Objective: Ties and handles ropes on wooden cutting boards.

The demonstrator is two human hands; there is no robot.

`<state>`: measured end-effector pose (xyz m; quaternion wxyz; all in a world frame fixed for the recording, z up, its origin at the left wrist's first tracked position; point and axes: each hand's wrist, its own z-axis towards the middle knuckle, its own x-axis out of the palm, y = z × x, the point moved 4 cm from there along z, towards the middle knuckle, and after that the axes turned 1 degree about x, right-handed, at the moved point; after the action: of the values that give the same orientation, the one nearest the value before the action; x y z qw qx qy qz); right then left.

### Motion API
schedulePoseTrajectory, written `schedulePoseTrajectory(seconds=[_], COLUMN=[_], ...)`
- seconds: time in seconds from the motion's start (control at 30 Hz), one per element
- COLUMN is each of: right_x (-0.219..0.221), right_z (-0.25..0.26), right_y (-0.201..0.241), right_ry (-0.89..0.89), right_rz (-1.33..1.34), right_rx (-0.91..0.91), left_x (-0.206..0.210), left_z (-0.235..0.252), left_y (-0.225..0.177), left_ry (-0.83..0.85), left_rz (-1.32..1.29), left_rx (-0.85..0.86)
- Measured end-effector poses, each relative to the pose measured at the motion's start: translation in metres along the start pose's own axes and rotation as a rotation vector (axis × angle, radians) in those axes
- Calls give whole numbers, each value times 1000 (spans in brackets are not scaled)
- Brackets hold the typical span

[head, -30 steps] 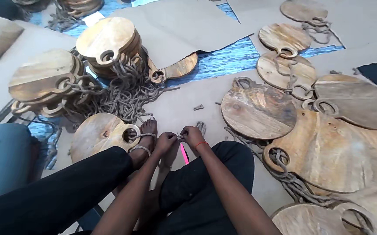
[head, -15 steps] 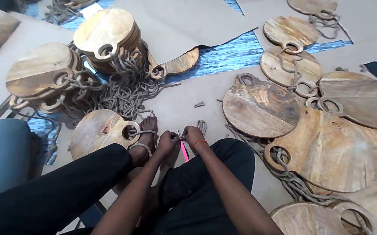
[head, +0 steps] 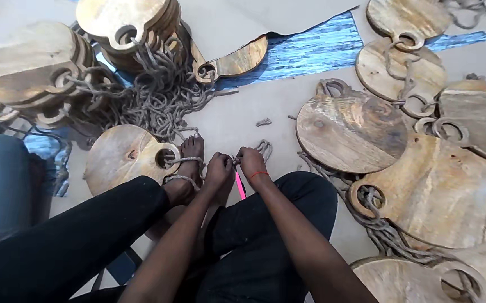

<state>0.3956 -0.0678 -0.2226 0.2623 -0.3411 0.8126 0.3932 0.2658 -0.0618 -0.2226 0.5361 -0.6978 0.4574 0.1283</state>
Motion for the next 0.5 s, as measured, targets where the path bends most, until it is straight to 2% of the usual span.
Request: schedulePoseTrajectory(seconds=[0.13, 0.27, 0.37, 0.5], right_x=[1, -3, 2, -1], right_z=[-17, -16, 8, 0], right_y=[-1, 6, 6, 3], right_ry=[85, -17, -34, 28], right_rz=[-36, -46, -88, -58], right_rx=[79, -48, -30, 14], left_x=[3, 6, 2, -2], left_z=[-3, 5, 22, 15], left_y=[6, 11, 6, 8], left_ry=[106, 48, 41, 54], left_rz=[7, 23, 79, 106], left_rx=[-6, 21, 29, 39])
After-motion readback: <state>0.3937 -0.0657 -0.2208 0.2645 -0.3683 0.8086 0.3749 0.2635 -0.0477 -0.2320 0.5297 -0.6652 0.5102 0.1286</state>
